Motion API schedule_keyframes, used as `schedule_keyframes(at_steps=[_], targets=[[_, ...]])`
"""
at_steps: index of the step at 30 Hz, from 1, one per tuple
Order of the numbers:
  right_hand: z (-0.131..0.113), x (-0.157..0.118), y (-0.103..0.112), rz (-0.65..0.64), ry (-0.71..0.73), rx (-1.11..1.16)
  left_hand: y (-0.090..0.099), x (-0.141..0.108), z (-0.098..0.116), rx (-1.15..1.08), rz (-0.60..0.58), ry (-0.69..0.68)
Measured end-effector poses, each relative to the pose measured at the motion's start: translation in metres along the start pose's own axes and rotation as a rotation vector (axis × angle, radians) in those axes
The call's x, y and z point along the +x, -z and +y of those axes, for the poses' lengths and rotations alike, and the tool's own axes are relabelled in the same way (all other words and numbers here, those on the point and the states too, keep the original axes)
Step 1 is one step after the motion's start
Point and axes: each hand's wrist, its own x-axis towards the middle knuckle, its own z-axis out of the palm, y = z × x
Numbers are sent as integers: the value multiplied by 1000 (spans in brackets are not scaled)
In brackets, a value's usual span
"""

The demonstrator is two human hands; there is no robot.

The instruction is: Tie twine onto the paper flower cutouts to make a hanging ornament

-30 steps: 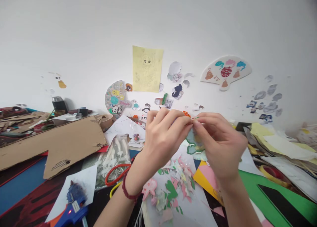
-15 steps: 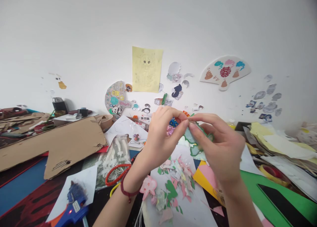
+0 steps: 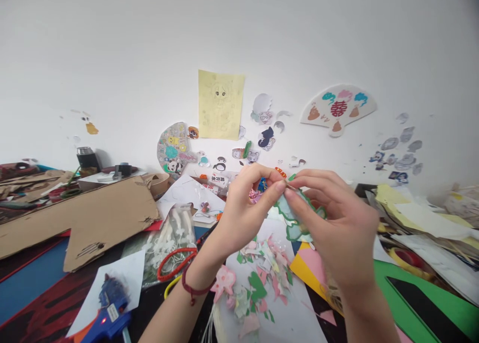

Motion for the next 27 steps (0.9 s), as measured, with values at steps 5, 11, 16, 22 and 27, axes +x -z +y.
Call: schedule_keyframes(at_steps=[5,11,16,22,27], targets=[[2,2,3,-38,2,7,0,1,0,27,-3,-38],[3,5,8,-81,55,-15,2,2,0,23,-41,0],[6,7,9,-99,81,-1,3,3,-1,3,-37,10],[5,6,7,-54,107,-19,0,2,-1,12,-34,11],[5,7,8,-58,105,-81,-3,0,-2,83,-22,-25]])
